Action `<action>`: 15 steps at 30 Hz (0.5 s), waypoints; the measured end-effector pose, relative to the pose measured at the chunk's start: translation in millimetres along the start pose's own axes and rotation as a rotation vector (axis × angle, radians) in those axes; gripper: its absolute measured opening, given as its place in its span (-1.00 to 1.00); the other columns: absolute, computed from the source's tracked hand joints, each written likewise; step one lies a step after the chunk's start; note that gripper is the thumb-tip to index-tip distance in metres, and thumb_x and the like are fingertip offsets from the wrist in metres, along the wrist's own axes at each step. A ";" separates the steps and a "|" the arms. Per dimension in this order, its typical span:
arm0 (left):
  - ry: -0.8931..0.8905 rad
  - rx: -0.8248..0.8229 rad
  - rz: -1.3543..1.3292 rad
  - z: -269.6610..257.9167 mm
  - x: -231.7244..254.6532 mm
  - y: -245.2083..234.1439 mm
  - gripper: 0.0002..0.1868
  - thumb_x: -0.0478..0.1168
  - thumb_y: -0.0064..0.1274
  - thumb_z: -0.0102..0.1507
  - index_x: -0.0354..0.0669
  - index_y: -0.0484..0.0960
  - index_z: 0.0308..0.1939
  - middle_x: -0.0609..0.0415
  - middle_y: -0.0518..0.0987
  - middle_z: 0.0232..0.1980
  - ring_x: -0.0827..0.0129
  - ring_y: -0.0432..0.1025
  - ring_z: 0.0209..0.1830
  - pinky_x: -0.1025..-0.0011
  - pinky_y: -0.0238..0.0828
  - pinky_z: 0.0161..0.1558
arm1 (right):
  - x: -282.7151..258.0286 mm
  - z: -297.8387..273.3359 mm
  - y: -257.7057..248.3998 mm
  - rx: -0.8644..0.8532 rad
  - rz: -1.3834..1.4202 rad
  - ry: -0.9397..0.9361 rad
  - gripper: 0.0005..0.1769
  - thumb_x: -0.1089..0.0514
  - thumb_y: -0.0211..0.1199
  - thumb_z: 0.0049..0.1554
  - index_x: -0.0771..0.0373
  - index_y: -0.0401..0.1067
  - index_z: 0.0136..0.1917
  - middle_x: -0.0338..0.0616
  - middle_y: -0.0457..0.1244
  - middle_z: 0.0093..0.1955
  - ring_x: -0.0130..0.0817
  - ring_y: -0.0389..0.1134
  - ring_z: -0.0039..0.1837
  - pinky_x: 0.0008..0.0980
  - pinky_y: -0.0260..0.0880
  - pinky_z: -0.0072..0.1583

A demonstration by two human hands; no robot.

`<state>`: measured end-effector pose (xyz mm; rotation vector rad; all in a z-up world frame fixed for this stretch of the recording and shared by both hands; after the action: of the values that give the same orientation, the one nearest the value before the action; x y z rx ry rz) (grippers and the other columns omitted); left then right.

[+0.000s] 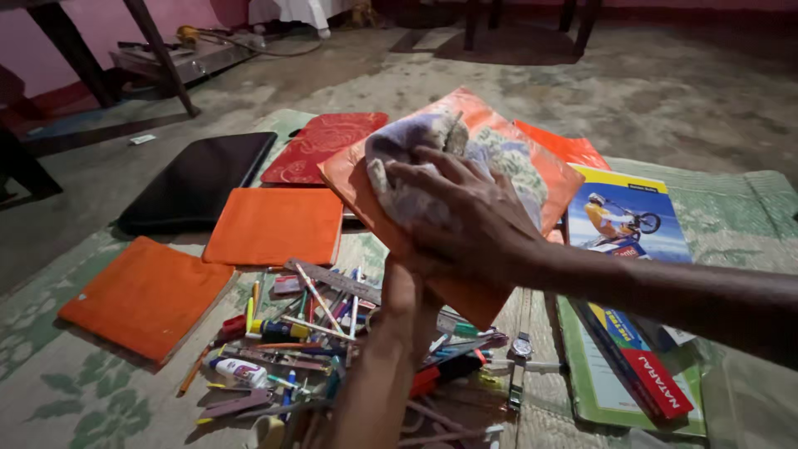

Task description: The person wipes the covers of several notebooks with a cloth, then stacks them on a nearby surface. The person handles the notebooks one at a time, wiping each cover before placing it on the stack.

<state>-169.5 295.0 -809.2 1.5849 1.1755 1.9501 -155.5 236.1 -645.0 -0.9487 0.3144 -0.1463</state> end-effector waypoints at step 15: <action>-0.101 0.316 -0.175 -15.1 6.3 -59.9 -0.87 -0.39 0.07 0.08 -0.31 0.60 -0.30 -0.05 0.63 -0.23 0.13 0.53 -0.17 0.24 0.47 0.03 | 142.4 9.3 20.9 -0.119 -0.157 0.254 -0.18 -0.26 0.39 0.03 -0.06 0.28 0.49 0.06 0.18 0.46 0.10 0.21 0.43 0.10 0.24 0.31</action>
<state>-198.4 329.0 -852.3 1.6433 1.5820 1.6165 -18.3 218.4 -685.5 -1.0749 0.4868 -0.3976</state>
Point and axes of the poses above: each hand's wrist, its own z-axis towards the middle knuckle, its own y-axis out of the palm, x = y × z, the point moved 10 cm from there along z, towards the middle knuckle
